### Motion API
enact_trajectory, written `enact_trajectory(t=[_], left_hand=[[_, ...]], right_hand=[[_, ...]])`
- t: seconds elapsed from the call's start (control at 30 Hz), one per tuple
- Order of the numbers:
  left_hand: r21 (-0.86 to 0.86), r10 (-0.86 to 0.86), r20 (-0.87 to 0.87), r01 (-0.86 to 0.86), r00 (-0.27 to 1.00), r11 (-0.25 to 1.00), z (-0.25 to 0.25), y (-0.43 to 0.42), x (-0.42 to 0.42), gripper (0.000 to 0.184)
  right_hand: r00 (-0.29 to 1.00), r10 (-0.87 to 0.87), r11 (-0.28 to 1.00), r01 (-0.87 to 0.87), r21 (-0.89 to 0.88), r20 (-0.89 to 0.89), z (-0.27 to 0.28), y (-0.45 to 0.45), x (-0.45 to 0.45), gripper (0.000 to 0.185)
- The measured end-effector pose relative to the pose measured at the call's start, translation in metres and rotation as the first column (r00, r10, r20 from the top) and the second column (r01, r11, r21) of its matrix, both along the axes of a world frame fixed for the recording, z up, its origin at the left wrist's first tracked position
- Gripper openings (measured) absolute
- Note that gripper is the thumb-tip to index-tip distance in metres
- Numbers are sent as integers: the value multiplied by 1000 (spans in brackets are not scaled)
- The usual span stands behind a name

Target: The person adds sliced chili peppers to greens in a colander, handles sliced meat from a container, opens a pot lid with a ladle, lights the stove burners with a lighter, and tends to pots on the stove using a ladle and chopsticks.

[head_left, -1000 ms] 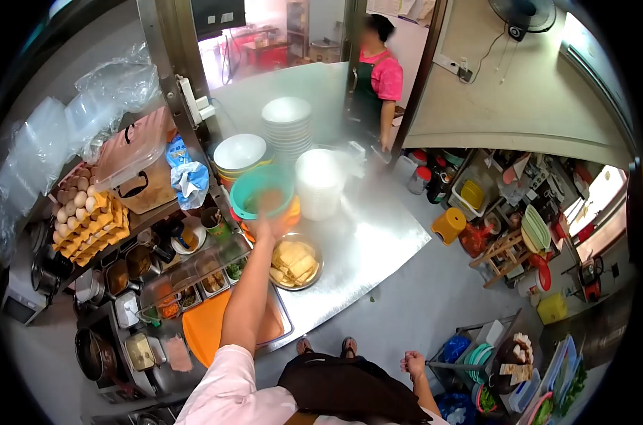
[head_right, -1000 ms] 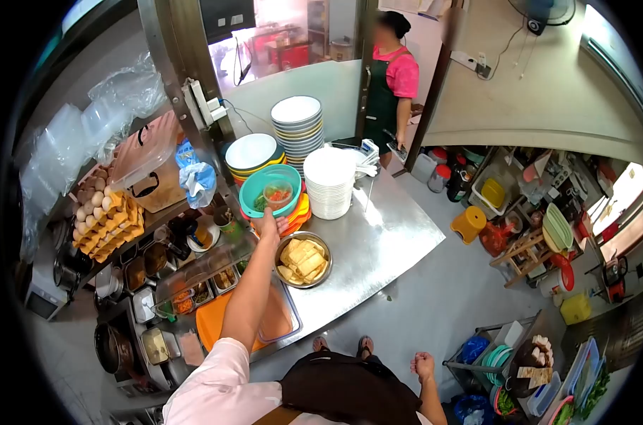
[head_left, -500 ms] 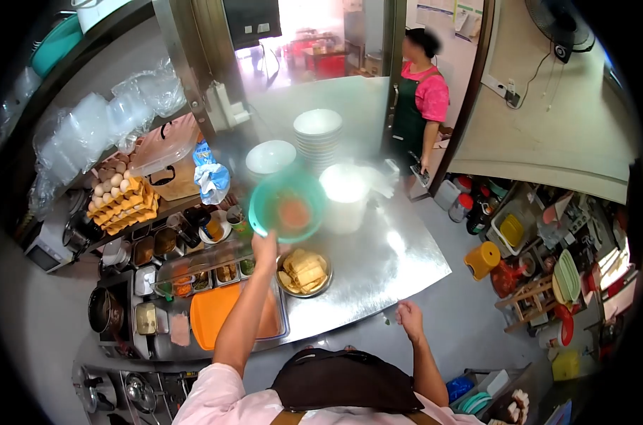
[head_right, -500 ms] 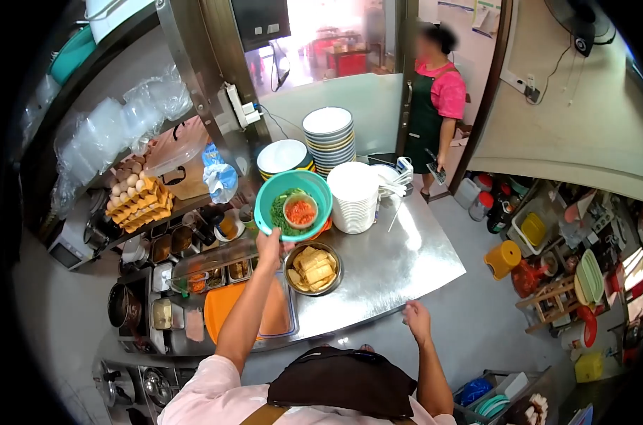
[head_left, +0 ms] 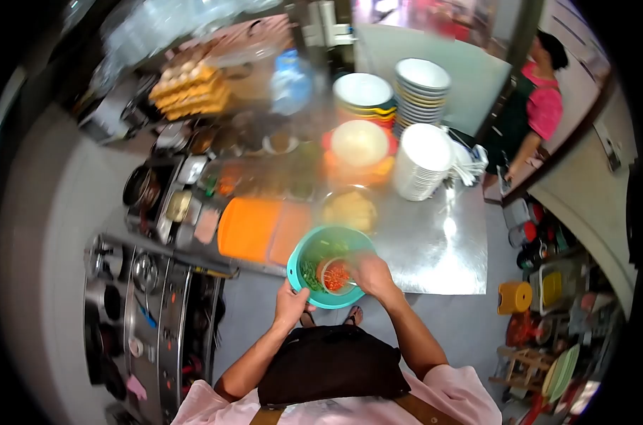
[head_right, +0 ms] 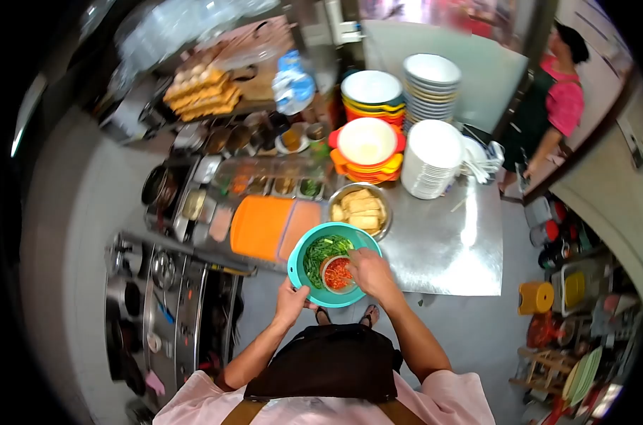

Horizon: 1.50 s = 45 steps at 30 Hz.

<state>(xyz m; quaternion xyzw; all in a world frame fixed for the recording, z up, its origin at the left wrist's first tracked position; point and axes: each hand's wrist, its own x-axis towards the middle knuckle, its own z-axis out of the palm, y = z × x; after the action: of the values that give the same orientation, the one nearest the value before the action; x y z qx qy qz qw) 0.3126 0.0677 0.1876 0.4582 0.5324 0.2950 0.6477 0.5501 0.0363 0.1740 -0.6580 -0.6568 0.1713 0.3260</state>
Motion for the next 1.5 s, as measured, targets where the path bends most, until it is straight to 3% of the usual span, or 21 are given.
enact_trajectory(t=[0.1,0.2,0.37,0.43,0.47,0.57,0.73,0.83,0.93,1.07,1.13,1.23,1.37,1.5], left_hand=[[-15,81,-43,-82,996,997,5,-21,-33,34],[-36,223,36,-222,974,974,-4,-41,-75,35],[-94,443,131,-434,887,896,-8,-80,-171,37],[-109,528,173,-517,831,849,-4,-100,-212,38],[-112,570,198,-559,798,822,-1,-109,-232,38],[-91,635,194,-631,748,770,-6,-137,-299,39],[-53,730,234,-742,642,669,3,-191,-403,42],[-66,805,242,-819,542,571,3,-226,-456,41],[-74,871,253,-890,420,451,-1,-262,-498,40],[-130,945,261,-963,197,236,-19,-314,-547,38],[-163,954,287,-977,89,140,-31,-334,-568,36],[-219,979,198,-976,-47,-3,-40,-367,-609,36],[-212,954,215,-964,-208,-163,-60,-397,-676,40],[-258,936,119,-920,-332,-294,-75,-411,-749,41]], right_hand=[[992,120,975,-111,-193,35,-2,19,-39,20],[967,250,963,-252,-91,-41,-7,33,-80,15],[925,372,923,-377,-70,-79,29,48,-172,17],[914,384,902,-401,-158,-128,34,54,-216,17],[895,406,893,-432,-129,-187,22,59,-235,19],[874,266,814,-429,-392,-406,58,55,-318,19],[716,269,689,-611,-391,-644,71,48,-449,18],[678,378,646,-681,-346,-630,80,31,-530,17],[654,578,565,-752,-338,-489,75,17,-607,20],[510,757,370,-850,-376,-408,52,-19,-720,21],[424,795,274,-889,-366,-434,24,-33,-771,20],[296,853,135,-920,-368,-430,25,-74,-849,18],[182,870,15,-939,-345,-458,2,-101,-944,18],[83,911,-65,-939,-338,-405,-27,-114,-1034,19]])
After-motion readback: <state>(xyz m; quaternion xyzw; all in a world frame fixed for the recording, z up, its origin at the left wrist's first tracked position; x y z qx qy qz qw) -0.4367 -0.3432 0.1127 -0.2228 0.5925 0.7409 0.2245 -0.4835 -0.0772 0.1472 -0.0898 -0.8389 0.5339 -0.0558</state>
